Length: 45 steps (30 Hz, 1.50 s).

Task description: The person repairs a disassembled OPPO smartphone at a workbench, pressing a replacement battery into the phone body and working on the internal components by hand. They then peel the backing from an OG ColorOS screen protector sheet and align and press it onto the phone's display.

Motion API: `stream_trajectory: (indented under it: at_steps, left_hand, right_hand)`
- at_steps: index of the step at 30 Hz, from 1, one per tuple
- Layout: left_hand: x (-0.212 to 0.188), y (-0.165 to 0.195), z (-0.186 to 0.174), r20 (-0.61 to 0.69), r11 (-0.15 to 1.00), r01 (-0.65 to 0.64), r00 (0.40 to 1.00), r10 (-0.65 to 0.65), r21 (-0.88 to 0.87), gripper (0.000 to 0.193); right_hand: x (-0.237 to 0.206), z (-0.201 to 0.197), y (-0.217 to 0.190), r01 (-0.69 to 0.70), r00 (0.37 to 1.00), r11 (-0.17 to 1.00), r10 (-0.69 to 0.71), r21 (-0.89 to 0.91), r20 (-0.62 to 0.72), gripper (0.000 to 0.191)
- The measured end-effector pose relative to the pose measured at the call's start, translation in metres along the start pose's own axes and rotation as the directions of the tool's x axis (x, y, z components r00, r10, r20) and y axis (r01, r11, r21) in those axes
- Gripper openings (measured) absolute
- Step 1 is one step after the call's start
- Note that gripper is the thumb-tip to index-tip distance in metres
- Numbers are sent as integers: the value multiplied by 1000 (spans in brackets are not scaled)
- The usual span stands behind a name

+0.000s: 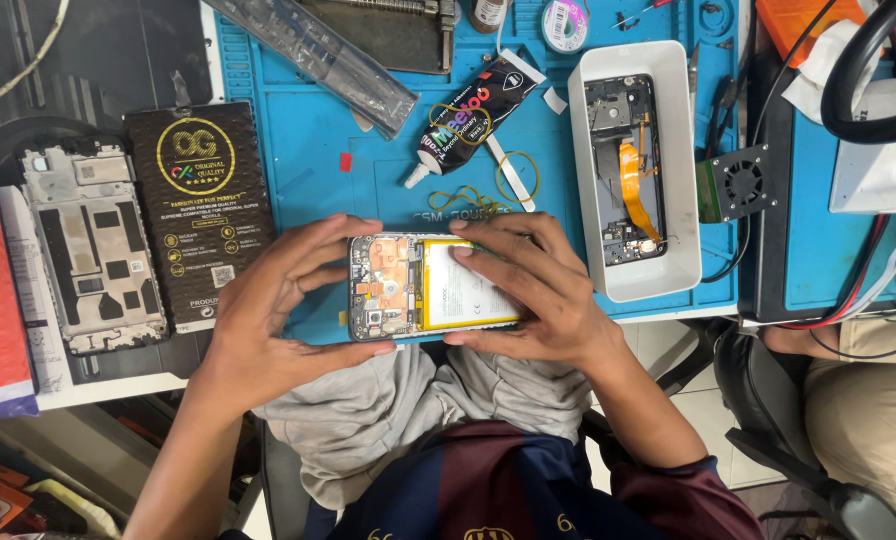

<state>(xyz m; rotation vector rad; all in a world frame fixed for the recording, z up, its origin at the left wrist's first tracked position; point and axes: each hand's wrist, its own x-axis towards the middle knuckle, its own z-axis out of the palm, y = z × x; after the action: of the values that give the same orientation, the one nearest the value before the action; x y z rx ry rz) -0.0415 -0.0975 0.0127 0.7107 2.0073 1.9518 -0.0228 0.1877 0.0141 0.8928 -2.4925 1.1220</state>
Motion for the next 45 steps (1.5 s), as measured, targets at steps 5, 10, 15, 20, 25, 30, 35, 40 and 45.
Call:
stream_trajectory:
  at_steps: [5, 10, 15, 20, 25, 30, 35, 40, 45]
  left_hand:
    - [-3, 2, -1, -27, 999, -39, 999, 38, -11, 104]
    - [-2, 5, -3, -51, 983, -120, 992, 113, -142, 102]
    - [-12, -1, 3, -182, 924, -78, 983, 10, -374, 95]
    - [-38, -35, 31, -176, 958, -132, 980, 88, -253, 74]
    - [-63, -56, 50, -26, 984, -140, 989, 144, 106, 65]
    - [-64, -53, 63, 4, 975, -77, 997, 78, 211, 60]
    - [-46, -31, 64, -70, 921, -191, 971, 227, 339, 74]
    - [-31, -9, 61, -82, 826, -225, 947, 309, 517, 84]
    - [-30, 2, 55, -123, 741, -226, 915, 385, 632, 84]
  right_hand:
    - [4, -1, -6, -17, 1000, 999, 17, 37, 6, 74]
    - [9, 1, -20, -75, 997, 993, 74, 86, 21, 75]
    - [15, 10, -35, -102, 985, 991, 113, 85, -134, 78]
    - [19, 26, -56, -179, 951, 974, 208, 141, -230, 82]
    - [17, 43, -67, -262, 897, 926, 337, 271, -286, 79]
    - [10, 62, -73, -255, 840, 714, 497, 652, -217, 69]
    - [2, 79, -69, -130, 841, 420, 526, 898, -125, 66]
    - [-13, 82, -66, -96, 843, -69, 524, 993, 118, 77]
    - [-18, 91, -68, -68, 810, -297, 541, 952, 227, 91]
